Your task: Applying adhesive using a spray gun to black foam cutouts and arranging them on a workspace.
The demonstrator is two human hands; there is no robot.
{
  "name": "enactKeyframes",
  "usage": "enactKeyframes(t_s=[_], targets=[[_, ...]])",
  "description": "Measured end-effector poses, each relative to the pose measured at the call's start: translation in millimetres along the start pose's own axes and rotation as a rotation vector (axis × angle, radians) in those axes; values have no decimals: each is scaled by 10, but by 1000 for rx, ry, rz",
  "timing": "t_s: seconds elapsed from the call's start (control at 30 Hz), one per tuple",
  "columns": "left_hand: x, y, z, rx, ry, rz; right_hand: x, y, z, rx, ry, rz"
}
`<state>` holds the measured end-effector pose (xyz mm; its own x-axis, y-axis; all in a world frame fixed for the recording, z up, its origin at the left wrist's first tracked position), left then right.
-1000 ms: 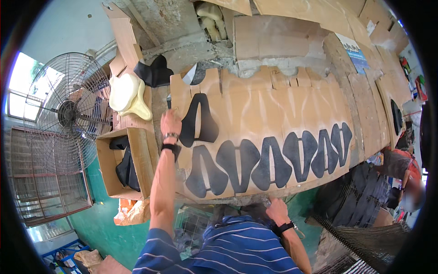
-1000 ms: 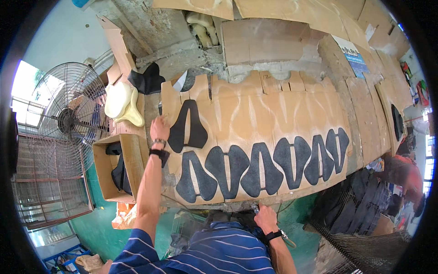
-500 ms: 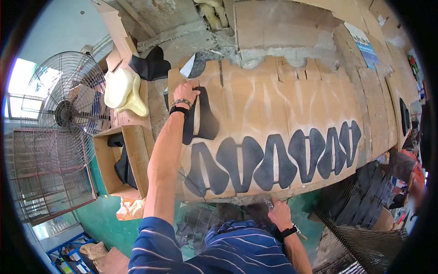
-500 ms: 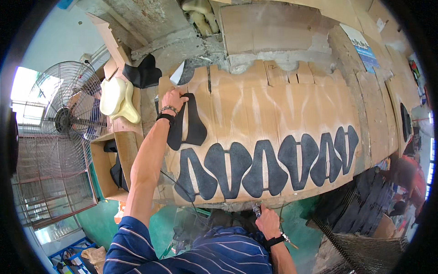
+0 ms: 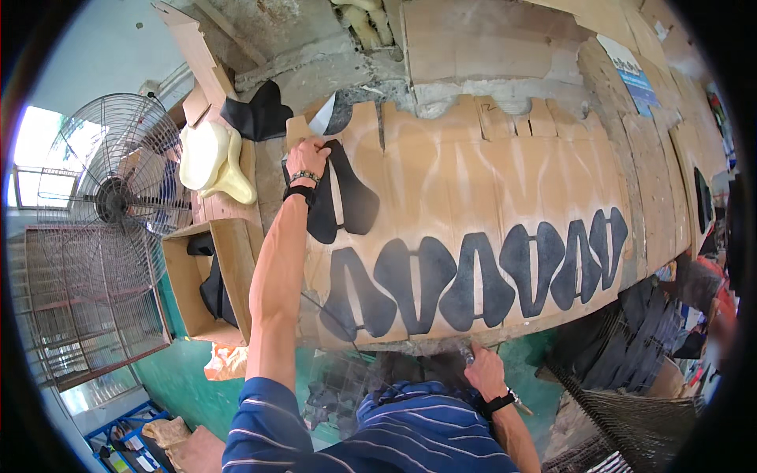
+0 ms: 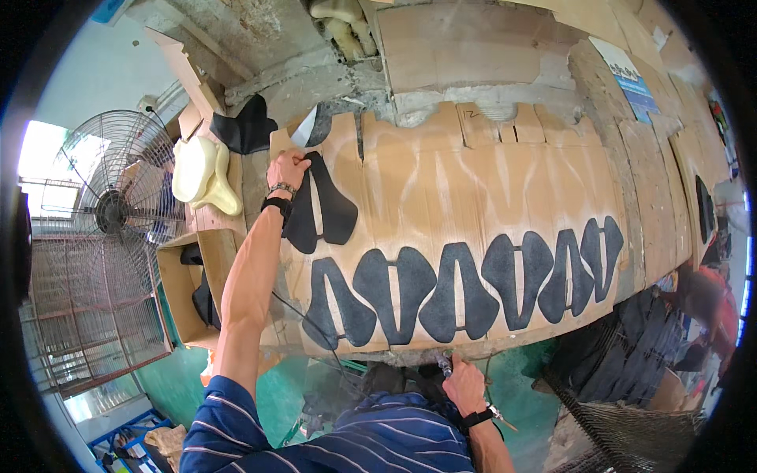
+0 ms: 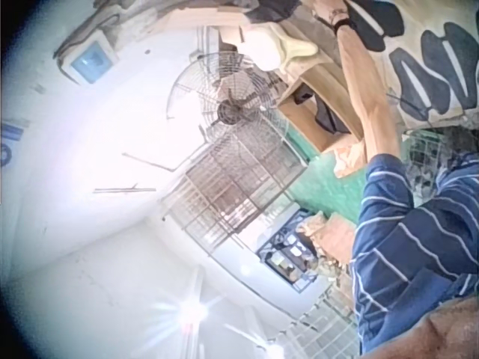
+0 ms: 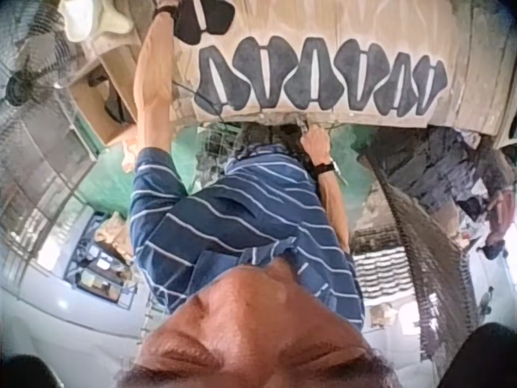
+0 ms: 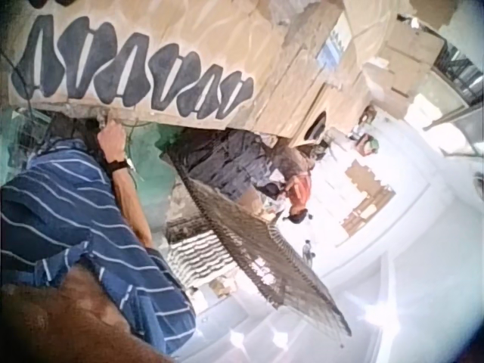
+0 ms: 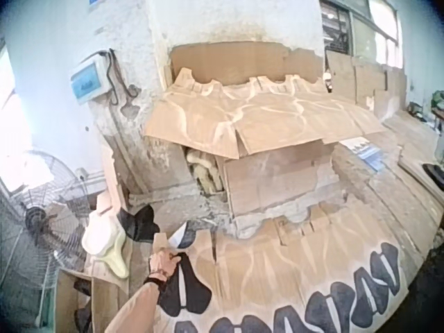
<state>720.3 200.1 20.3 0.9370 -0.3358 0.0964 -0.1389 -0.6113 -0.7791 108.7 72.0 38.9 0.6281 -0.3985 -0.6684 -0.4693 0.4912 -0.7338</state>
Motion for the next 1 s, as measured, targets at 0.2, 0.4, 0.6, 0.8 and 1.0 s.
enactKeyframes(t_s=[0.2, 0.4, 0.6, 0.8, 1.0], targets=[[-253, -67, -112, 7, 128, -138, 24, 27, 11, -19, -43, -103], [-1189, -209, -529, -117, 395, 188, 17, -44, 22, 20, 25, 7], [-1644, -77, -503, 54, 575, 398, 16, -49, 62, -76, -27, -46], [-1621, 32, -394, 68, 605, 353, 2, -27, 101, -97, -20, -64], [-1665, -36, -384, 23, 553, 431, 7, 24, 96, -131, -32, -36]])
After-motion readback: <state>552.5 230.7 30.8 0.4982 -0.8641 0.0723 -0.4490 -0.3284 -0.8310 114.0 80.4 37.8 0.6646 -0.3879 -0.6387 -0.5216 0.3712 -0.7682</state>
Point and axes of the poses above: each hand's wrist, its own x-axis towards the middle knuckle, its own y-axis out of the palm, z = x × y, the point moved 4 cm from there along x, towards the middle knuckle, and after that the axes turned 13 degrees about -x, right-handed, at the moved point
